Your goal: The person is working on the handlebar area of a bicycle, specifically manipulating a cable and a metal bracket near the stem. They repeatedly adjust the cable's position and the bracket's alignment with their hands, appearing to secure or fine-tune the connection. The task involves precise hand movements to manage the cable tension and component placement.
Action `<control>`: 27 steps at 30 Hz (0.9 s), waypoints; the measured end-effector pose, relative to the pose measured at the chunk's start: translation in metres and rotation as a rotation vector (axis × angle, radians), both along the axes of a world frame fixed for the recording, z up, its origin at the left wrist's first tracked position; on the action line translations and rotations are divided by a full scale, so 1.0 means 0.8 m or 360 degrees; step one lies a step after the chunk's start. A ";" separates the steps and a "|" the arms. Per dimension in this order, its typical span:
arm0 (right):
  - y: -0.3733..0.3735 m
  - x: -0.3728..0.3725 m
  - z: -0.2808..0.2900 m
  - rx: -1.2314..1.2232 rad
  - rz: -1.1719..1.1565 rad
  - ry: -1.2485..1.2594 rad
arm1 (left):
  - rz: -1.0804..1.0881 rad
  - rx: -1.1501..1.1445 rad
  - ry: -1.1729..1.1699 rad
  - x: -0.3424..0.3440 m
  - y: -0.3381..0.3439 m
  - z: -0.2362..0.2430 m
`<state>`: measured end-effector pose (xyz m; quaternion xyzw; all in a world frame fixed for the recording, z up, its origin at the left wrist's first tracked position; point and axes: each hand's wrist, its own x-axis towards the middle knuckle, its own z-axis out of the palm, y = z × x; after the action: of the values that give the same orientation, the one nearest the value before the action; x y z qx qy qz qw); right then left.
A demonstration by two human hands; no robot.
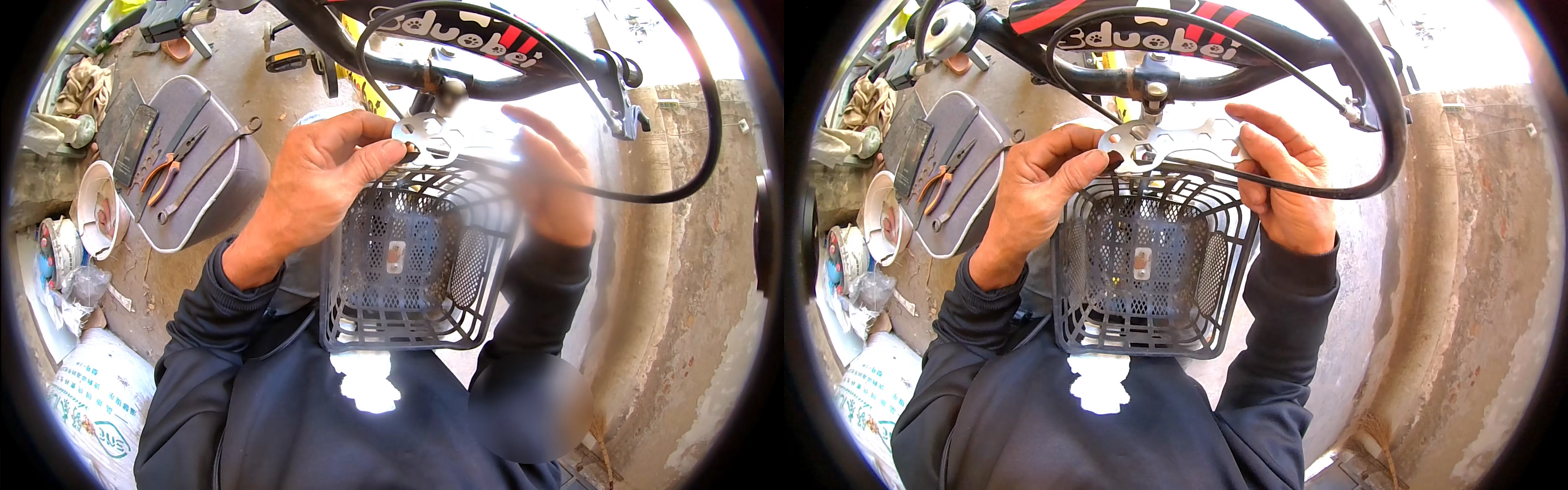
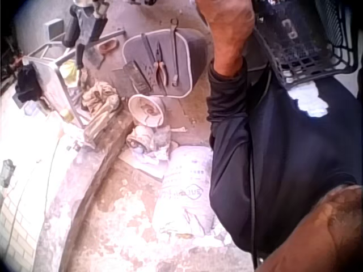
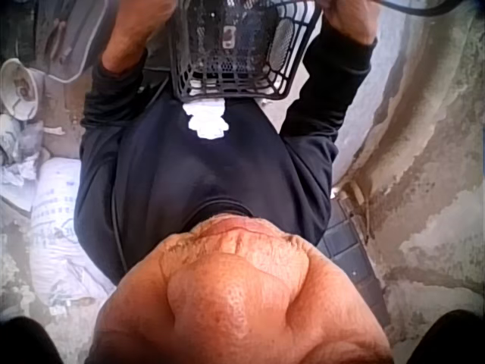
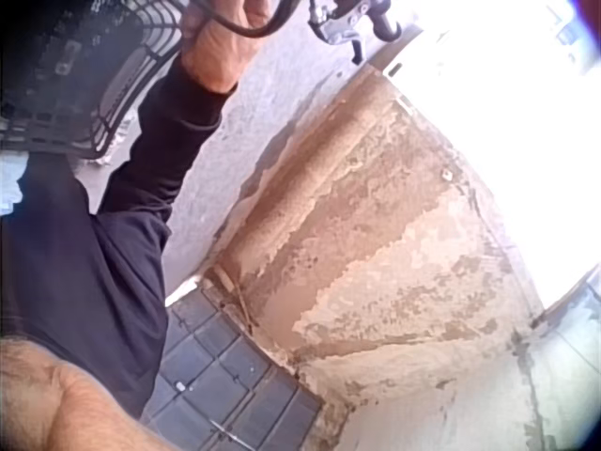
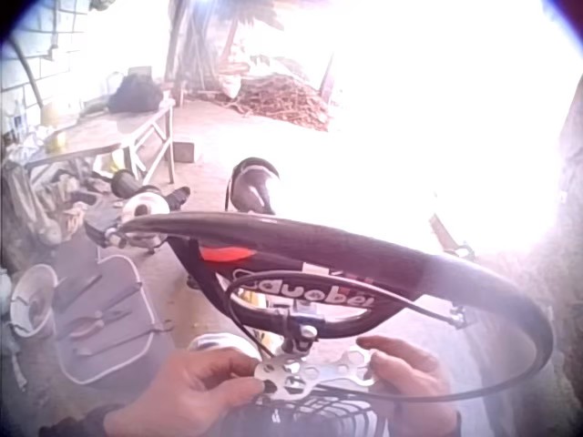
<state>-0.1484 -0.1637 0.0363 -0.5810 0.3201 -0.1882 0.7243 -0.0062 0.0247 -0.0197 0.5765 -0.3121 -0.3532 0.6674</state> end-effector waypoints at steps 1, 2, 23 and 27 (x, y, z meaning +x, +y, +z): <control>-0.001 0.000 -0.001 -0.0006 0.0015 0.0001 | 0.0003 0.0006 0.0002 0.000 0.001 0.001; -0.003 -0.002 -0.003 -0.0012 0.0030 0.0002 | 0.0017 0.0011 -0.0002 -0.001 0.001 0.001; -0.030 0.019 -0.022 -0.0006 -0.0039 0.0027 | 0.0115 0.0109 -0.0008 -0.007 -0.009 0.013; -0.040 0.024 -0.032 -0.0064 0.0031 -0.0059 | 0.0108 0.0136 -0.0036 -0.006 -0.011 0.014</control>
<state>-0.1293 -0.1957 0.0103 -0.5949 0.2970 -0.1984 0.7200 -0.0108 0.0159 -0.0087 0.6188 -0.2844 -0.3369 0.6502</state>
